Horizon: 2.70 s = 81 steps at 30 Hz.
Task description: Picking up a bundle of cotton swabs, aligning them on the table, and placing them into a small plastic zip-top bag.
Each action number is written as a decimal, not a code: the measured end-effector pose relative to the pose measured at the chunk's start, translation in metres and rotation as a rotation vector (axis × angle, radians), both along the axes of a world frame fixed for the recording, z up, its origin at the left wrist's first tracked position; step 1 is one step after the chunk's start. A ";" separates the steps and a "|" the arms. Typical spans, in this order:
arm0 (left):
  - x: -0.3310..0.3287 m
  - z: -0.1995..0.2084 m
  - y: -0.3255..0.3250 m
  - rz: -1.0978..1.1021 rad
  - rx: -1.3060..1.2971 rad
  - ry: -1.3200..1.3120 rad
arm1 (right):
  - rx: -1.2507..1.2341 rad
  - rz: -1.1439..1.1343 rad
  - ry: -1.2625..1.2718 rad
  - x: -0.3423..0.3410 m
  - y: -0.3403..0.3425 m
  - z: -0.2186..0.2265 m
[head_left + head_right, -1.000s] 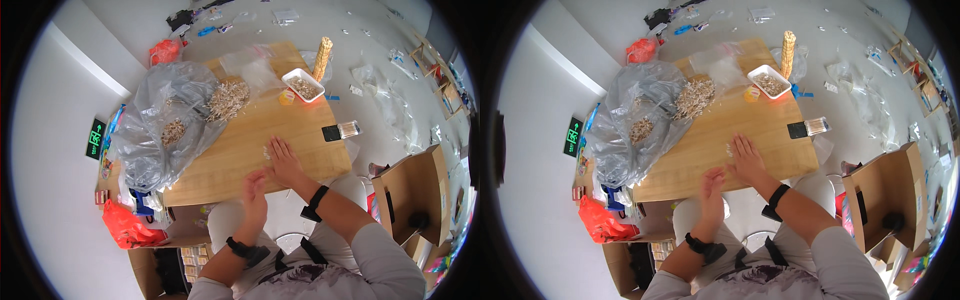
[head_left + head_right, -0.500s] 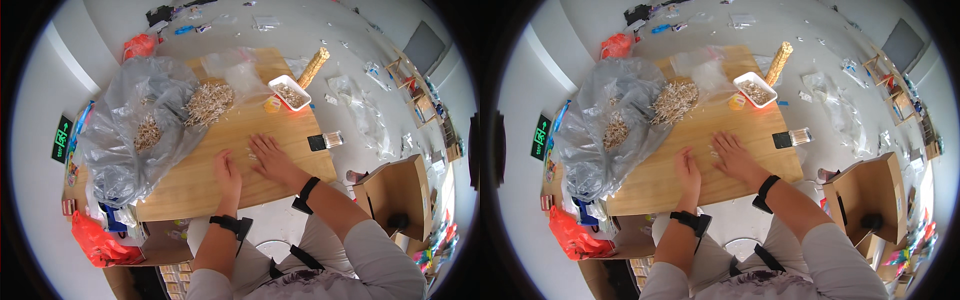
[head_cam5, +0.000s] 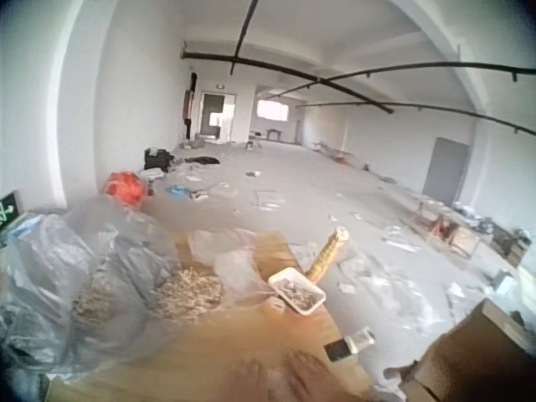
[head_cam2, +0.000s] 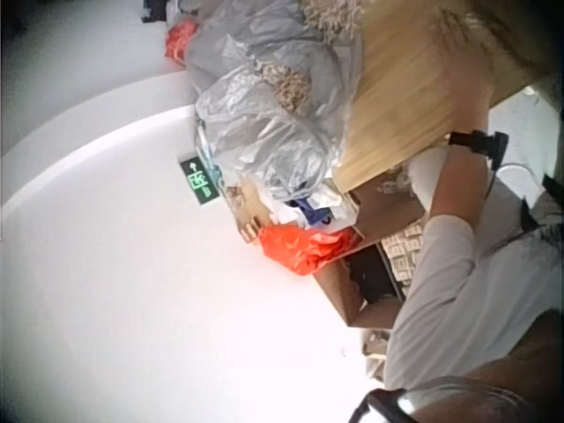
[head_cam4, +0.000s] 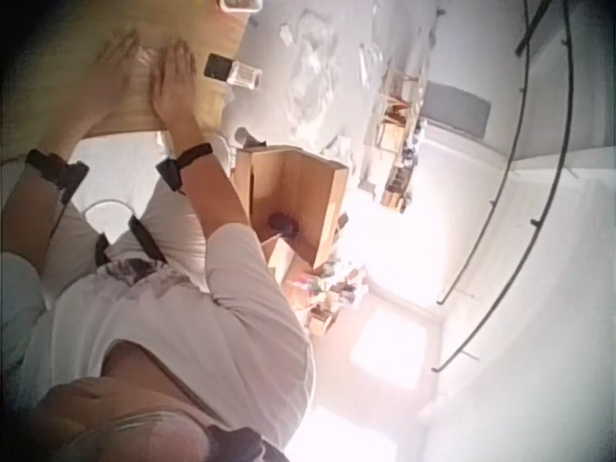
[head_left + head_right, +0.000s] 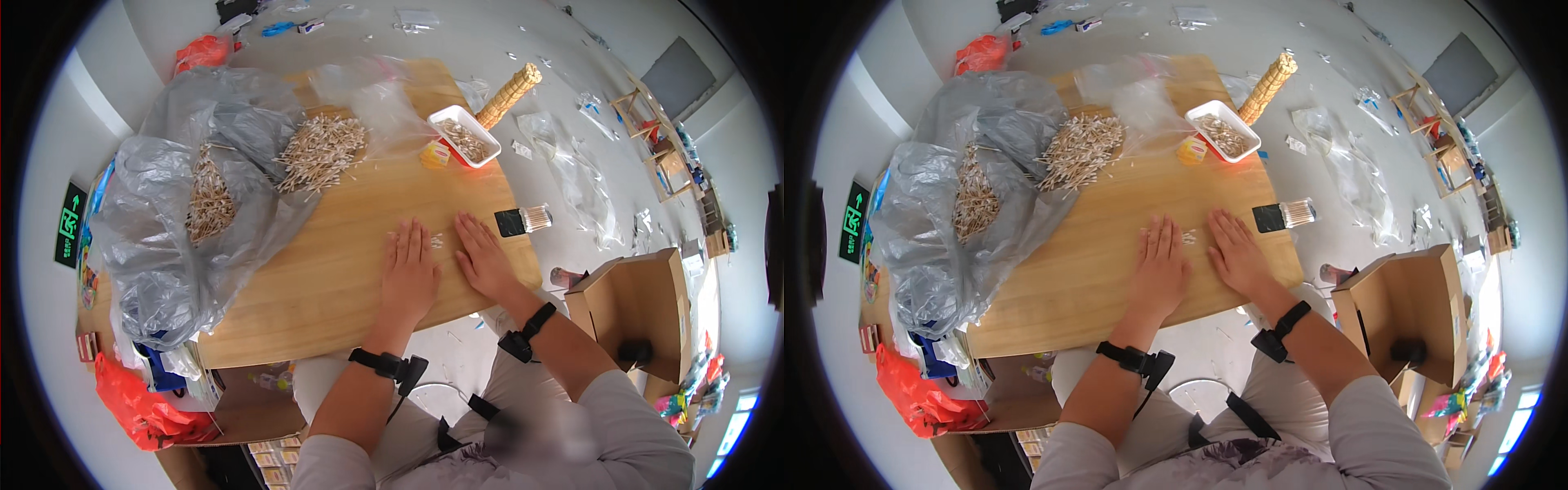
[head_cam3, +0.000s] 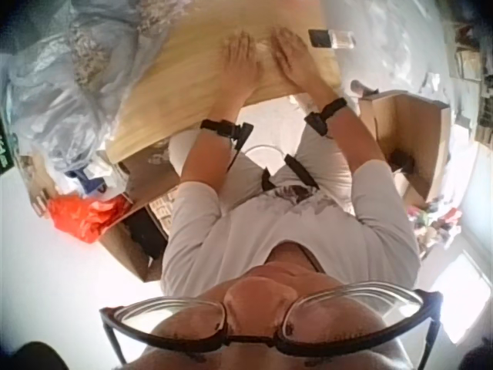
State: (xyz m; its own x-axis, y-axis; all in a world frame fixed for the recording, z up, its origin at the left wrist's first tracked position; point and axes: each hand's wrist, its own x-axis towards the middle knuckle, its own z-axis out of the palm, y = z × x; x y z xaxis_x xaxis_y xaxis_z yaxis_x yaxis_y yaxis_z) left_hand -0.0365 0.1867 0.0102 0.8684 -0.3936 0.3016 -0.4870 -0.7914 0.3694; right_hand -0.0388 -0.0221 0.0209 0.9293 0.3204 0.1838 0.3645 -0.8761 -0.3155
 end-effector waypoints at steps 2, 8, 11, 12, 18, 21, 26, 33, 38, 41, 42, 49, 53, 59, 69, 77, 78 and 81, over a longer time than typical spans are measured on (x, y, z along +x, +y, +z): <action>-0.004 -0.005 -0.006 -0.019 0.027 0.045 | -0.061 -0.032 -0.067 -0.005 0.000 -0.003; 0.000 -0.014 -0.014 0.038 0.102 0.064 | 0.004 -0.062 -0.047 -0.003 0.002 0.003; 0.012 -0.016 -0.014 0.056 0.084 0.071 | 0.000 -0.043 -0.047 -0.001 0.002 0.000; 0.016 -0.017 -0.013 0.070 0.090 0.054 | -0.002 -0.044 -0.047 -0.002 0.002 0.000; 0.021 -0.020 -0.008 0.070 0.080 -0.005 | 0.056 -0.043 -0.084 -0.002 0.006 0.000; 0.014 -0.015 -0.005 0.030 0.098 0.011 | 0.068 -0.064 -0.072 -0.003 0.003 0.001; 0.012 -0.009 0.007 -0.063 0.126 0.083 | 0.095 -0.063 -0.079 -0.004 -0.001 0.000; -0.006 -0.003 -0.008 0.026 0.174 -0.029 | 0.105 -0.061 -0.066 -0.002 -0.002 0.000; -0.010 -0.010 -0.016 0.029 0.108 0.023 | 0.095 -0.052 -0.055 -0.003 0.000 0.003; 0.002 -0.014 -0.014 0.029 0.143 -0.013 | 0.078 -0.055 -0.046 -0.004 0.001 0.002; 0.005 -0.015 -0.013 0.022 0.126 -0.013 | 0.077 -0.053 -0.044 -0.004 0.001 0.001; 0.022 -0.017 -0.006 0.014 0.129 -0.002 | 0.089 -0.052 -0.046 -0.003 0.002 0.002; 0.020 -0.012 -0.007 -0.006 0.118 -0.006 | 0.103 -0.060 -0.039 -0.003 0.000 0.001; -0.003 -0.001 -0.006 -0.058 0.165 0.028 | 0.110 -0.063 -0.039 -0.003 -0.002 0.000; 0.017 -0.002 0.000 -0.028 -0.027 0.011 | 0.121 -0.060 -0.040 -0.003 -0.001 0.002; 0.041 -0.012 0.025 -0.103 -0.285 0.098 | 0.102 -0.062 -0.030 -0.003 0.001 0.004; 0.041 -0.014 0.027 -0.124 -0.270 0.094 | 0.102 -0.058 -0.031 -0.003 0.001 0.003; 0.040 -0.010 0.030 -0.156 -0.255 0.111 | 0.101 -0.052 -0.069 -0.002 0.002 0.002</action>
State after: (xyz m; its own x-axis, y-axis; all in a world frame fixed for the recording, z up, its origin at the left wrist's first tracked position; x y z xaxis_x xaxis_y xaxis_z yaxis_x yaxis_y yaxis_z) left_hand 0.0040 0.2167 0.0003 0.8365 -0.4487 0.3146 -0.5411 -0.5854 0.6037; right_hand -0.0411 -0.0206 0.0225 0.9281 0.2490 0.2769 0.3435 -0.8595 -0.3786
